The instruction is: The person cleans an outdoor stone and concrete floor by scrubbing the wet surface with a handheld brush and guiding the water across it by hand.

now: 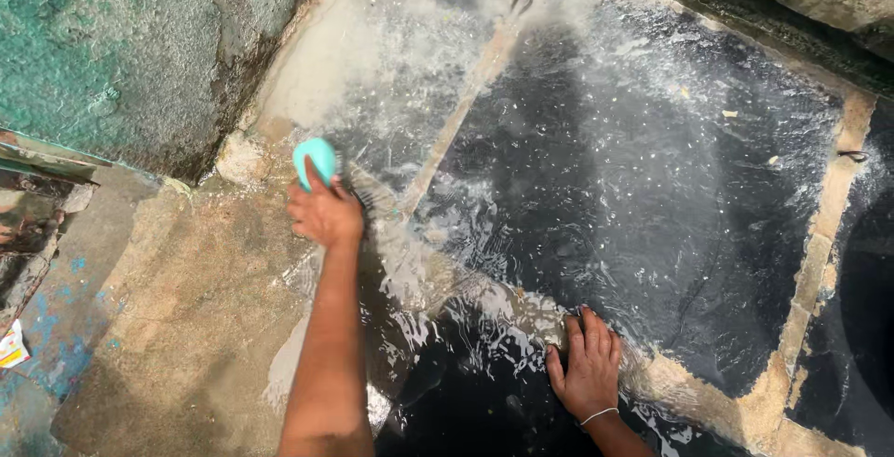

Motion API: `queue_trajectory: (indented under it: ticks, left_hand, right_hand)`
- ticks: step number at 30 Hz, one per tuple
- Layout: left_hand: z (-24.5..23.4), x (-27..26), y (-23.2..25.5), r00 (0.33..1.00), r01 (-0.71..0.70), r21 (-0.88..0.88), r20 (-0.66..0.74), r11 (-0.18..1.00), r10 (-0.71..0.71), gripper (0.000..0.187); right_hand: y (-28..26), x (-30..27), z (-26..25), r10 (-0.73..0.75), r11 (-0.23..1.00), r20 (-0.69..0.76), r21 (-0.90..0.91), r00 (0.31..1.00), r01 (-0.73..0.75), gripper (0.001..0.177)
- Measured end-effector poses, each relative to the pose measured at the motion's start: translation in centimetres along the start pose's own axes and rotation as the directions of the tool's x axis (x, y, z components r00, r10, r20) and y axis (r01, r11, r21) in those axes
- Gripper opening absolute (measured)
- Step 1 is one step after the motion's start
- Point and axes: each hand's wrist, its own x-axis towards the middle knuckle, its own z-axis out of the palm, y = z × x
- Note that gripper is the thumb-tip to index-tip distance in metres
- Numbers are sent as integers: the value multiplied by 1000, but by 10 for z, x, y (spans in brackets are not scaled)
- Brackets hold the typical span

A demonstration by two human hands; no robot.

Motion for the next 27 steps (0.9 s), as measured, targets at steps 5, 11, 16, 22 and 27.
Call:
queue_trajectory:
  ticks: [5, 11, 16, 22, 27]
  left_hand:
    - [-35, -93, 49, 833, -523, -274, 38, 807, 552, 58]
    - [-97, -277, -88, 164, -922, -304, 259, 242, 952, 62]
    - [-94, -303, -127, -279, -817, -570, 263, -84, 924, 62]
    - [-48, -219, -57, -52, -958, -283, 340, 49, 939, 69]
    - [-41, -39, 48, 759, -644, 204, 292, 737, 582, 77]
  right_hand:
    - [1, 0, -3, -11, 1000, 17, 30, 1000, 10, 60]
    - [2, -1, -1, -22, 1000, -6, 11, 1000, 22, 60]
    - [3, -2, 2, -35, 999, -21, 8, 999, 35, 59]
    - [5, -3, 1, -22, 1000, 15, -11, 1000, 22, 60]
    - [4, 0, 0, -9, 1000, 17, -20, 1000, 10, 58]
